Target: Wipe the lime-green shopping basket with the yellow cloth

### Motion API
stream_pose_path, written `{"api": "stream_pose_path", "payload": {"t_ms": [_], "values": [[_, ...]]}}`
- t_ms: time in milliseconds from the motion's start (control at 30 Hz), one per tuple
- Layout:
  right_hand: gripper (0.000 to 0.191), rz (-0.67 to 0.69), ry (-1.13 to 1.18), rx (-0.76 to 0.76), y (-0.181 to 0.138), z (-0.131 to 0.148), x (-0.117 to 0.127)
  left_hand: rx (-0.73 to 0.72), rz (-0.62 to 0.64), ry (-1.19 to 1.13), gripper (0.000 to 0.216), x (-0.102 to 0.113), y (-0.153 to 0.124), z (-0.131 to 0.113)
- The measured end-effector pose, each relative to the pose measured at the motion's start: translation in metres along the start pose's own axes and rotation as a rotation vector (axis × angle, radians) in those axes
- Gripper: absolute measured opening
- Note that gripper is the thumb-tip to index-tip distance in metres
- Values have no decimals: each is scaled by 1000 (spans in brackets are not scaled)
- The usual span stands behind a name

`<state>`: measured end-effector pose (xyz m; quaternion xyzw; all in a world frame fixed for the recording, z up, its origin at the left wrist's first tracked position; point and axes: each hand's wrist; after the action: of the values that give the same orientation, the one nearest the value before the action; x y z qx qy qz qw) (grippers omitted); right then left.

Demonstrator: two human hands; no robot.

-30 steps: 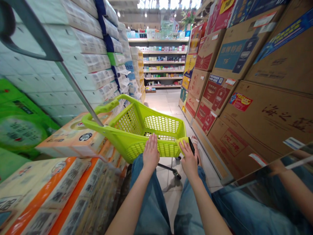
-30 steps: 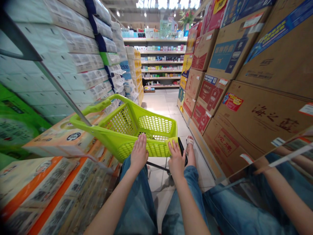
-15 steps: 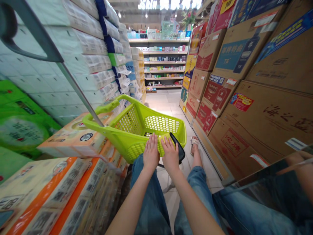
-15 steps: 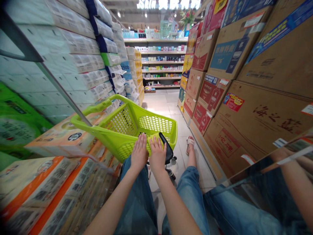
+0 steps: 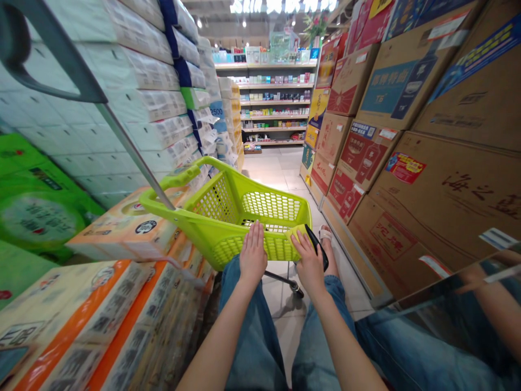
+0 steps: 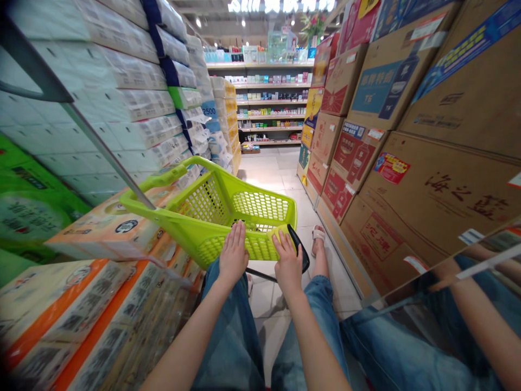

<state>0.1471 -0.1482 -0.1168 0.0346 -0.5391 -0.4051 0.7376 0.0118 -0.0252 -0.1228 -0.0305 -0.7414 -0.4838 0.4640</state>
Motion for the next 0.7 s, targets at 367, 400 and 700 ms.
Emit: {"api": "stream_pose_path", "payload": {"t_ms": [367,400,700], "values": [[85,-4,-64,-65,3,14,-2,5,-8,-13,91,0,0,-1],[85,3,-63,-36,5,22,-4,6,-8,-12,91,1,0,-1],[70,78,20,118,15,70,-19,16,-18,12,86,-2,0,0]]}}
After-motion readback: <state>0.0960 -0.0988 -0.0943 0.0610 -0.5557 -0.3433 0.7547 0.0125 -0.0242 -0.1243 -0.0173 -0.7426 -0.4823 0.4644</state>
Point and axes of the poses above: each hand's wrist, its own y-axis towards the middle knuckle, its own x-axis out of the back of the hand, z = x × y, and after that the axes turned 14 degrees about -z, right-handed
